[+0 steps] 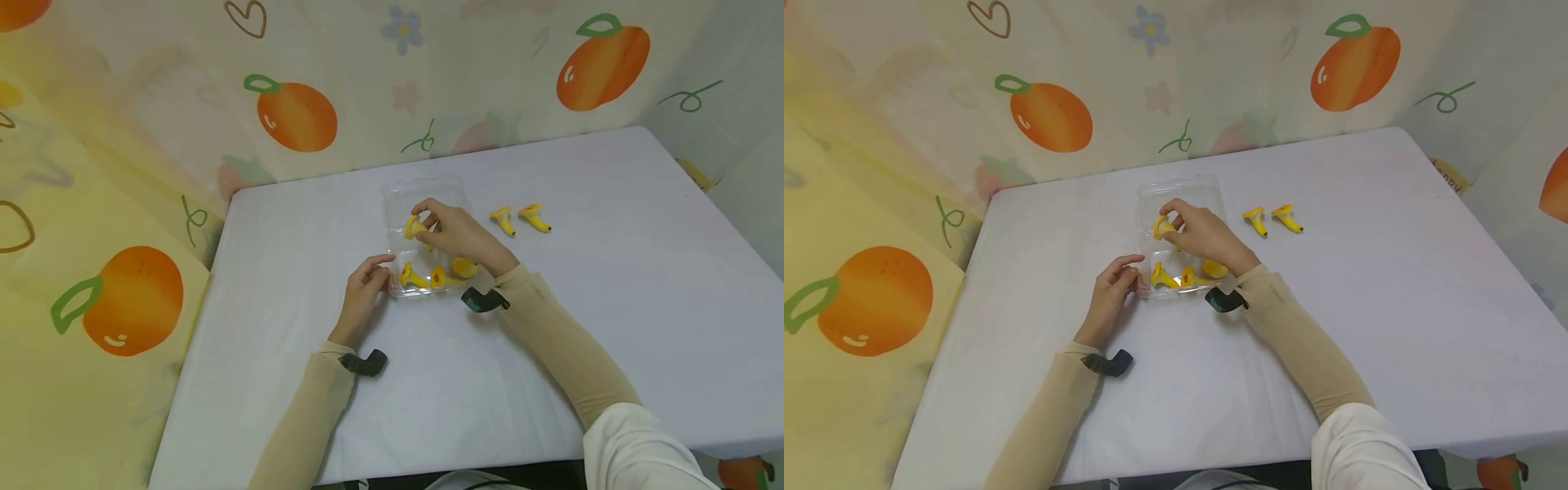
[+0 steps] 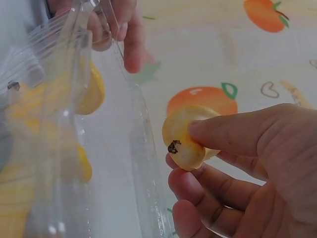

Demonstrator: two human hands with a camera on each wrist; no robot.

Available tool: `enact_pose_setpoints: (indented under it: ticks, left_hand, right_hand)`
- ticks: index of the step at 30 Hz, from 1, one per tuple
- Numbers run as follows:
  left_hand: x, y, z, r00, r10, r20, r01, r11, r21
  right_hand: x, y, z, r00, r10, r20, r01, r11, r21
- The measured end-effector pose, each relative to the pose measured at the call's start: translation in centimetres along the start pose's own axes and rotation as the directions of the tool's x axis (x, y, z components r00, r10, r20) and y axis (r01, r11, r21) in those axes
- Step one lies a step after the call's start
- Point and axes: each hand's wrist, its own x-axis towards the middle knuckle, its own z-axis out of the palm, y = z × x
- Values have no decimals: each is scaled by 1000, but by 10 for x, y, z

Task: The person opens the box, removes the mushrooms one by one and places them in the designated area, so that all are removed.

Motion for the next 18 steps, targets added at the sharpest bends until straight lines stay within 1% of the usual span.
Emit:
enact_pose_setpoints:
  ticks: [3, 6, 13, 18]
  left_hand:
    - [0, 2, -2, 1000, -4, -3, 4, 1000, 6]
    - [0, 1, 0, 1000, -9, -2, 9, 1000, 23]
    - [1, 0, -1, 1000, 3, -8, -3, 999, 36]
    - [0, 0, -1, 1000, -1, -12, 1, 999, 41]
  right_hand:
    - [3, -4, -2, 1000, -1, 7, 1, 1000, -4]
    - [3, -4, -2, 1000, 1, 8, -1, 1000, -11]
    - [-2, -5, -8, 1000, -11, -7, 10, 1000, -30]
    - [-4, -2, -12, 1000, -28, -13, 27, 999, -32]
